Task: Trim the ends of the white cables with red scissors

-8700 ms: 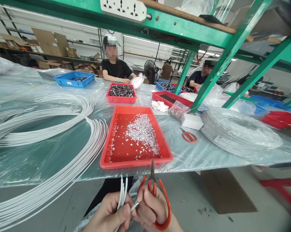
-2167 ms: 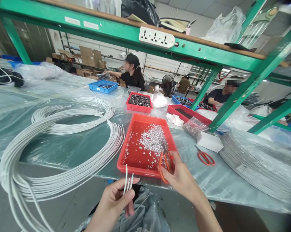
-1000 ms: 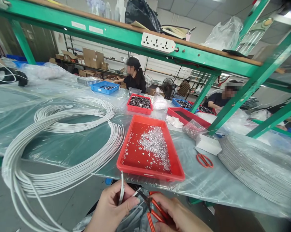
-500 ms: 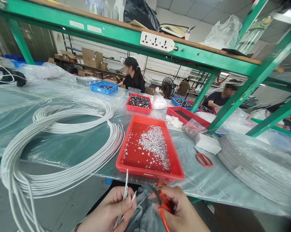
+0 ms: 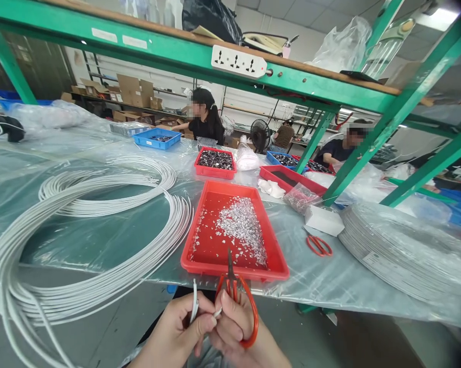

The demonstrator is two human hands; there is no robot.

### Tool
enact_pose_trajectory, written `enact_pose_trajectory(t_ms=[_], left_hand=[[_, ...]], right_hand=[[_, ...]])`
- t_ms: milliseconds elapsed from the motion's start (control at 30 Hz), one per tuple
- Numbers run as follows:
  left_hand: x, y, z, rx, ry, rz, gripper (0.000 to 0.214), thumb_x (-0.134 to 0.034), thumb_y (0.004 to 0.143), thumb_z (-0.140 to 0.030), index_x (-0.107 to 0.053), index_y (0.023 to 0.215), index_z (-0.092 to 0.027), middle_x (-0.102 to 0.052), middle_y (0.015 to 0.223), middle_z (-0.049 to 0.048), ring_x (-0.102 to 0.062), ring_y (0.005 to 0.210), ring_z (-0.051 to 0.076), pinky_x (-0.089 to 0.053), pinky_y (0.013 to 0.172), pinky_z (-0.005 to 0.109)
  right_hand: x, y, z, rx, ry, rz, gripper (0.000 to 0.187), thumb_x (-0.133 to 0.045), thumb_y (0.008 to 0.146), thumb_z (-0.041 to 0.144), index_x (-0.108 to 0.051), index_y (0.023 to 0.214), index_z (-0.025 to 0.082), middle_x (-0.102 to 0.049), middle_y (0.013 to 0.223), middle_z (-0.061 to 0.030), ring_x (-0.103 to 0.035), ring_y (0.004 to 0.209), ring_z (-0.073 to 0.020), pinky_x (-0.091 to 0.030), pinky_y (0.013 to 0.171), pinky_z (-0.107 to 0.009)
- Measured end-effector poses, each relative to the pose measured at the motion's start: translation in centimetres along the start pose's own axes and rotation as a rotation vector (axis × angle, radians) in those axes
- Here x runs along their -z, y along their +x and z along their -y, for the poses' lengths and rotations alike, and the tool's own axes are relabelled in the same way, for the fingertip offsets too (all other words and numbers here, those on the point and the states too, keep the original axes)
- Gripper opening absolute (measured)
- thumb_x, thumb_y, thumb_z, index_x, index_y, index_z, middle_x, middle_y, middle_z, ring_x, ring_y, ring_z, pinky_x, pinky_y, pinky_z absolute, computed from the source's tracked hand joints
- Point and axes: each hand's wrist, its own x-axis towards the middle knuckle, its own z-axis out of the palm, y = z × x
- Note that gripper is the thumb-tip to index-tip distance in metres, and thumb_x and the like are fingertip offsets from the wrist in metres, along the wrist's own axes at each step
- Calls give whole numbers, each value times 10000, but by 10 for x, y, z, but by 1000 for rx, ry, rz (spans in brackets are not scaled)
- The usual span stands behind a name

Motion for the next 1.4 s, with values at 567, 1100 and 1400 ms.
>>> enact_pose_trajectory(t_ms=[567, 1100, 1400], left_hand=[[5, 2, 5, 93, -61, 12, 514, -670, 765, -605, -558, 700, -107, -464, 471, -13, -469, 342, 118, -306, 337, 110], [1, 6, 8, -291, 230, -94, 179, -606, 821, -212, -563, 657, -152, -456, 640, -21, -419, 562, 138, -320, 524, 176], [1, 5, 9, -275, 356, -132, 232, -558, 841, -231, -519, 627, -149, -452, 624, -20, -402, 539, 141, -294, 495, 196]], right_hand=[[5, -1, 0, 302, -185, -151, 94, -690, 691, 223, -656, 664, 139, -381, 425, 60, -276, 387, -25, -165, 383, -167], [4, -10, -1, -166, 413, 23, 184, -627, 768, 286, -554, 689, 136, -290, 399, 122, -138, 299, -5, -213, 424, -168], [5, -6, -4, 213, 51, -209, 137, -728, 668, 210, -657, 677, 94, -498, 465, 34, -317, 418, -18, -166, 436, -187]])
